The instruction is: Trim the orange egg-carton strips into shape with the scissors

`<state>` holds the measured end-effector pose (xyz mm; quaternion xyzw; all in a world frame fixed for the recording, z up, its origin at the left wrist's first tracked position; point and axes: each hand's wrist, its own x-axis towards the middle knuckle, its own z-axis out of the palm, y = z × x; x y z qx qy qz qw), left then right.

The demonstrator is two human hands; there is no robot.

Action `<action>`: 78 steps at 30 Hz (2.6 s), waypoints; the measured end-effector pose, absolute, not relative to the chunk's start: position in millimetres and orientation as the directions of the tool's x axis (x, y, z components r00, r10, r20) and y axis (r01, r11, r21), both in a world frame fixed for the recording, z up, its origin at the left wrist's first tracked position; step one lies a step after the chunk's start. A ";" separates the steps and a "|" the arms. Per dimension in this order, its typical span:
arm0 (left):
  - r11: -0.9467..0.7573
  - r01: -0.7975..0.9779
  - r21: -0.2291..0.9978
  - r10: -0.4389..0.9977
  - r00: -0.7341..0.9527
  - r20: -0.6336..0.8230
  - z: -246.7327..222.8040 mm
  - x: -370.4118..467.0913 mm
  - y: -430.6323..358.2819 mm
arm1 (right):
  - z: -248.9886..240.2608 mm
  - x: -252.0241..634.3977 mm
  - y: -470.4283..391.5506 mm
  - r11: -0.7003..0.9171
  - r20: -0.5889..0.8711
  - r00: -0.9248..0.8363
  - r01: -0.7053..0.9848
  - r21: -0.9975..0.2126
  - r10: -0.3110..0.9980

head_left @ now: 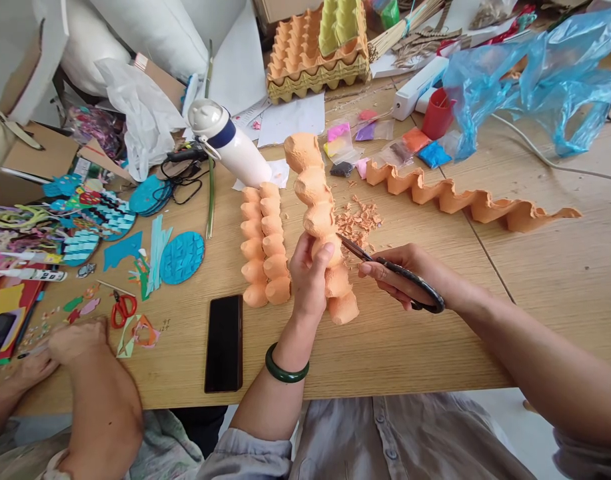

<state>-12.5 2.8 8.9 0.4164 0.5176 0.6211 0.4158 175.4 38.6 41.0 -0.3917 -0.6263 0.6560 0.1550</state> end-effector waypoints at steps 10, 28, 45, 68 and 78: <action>-0.077 -0.190 0.979 0.965 -0.260 0.026 10.6 -12.0 4.1 | 38.7 174.7 40.2 -0.195 -0.346 -0.591 0.305 -0.932 0.728; 0.326 -0.655 0.681 0.928 0.085 -0.362 21.2 -25.2 13.6 | 19.5 172.1 45.0 0.083 -0.018 -0.442 0.208 -0.975 0.897; 0.224 -0.829 0.512 0.949 0.065 -0.310 17.1 -18.2 19.3 | -2.5 145.0 57.2 0.567 0.435 -0.372 0.634 -0.526 0.820; 0.317 -0.852 0.417 0.927 0.186 -0.325 23.4 -1.9 9.9 | -5.7 157.1 50.7 0.746 0.675 -0.511 0.660 -0.087 0.532; 0.240 -0.694 0.679 0.934 -0.026 -0.357 19.5 2.5 9.4 | -10.0 161.9 52.4 0.717 0.618 -0.500 0.680 -0.153 0.606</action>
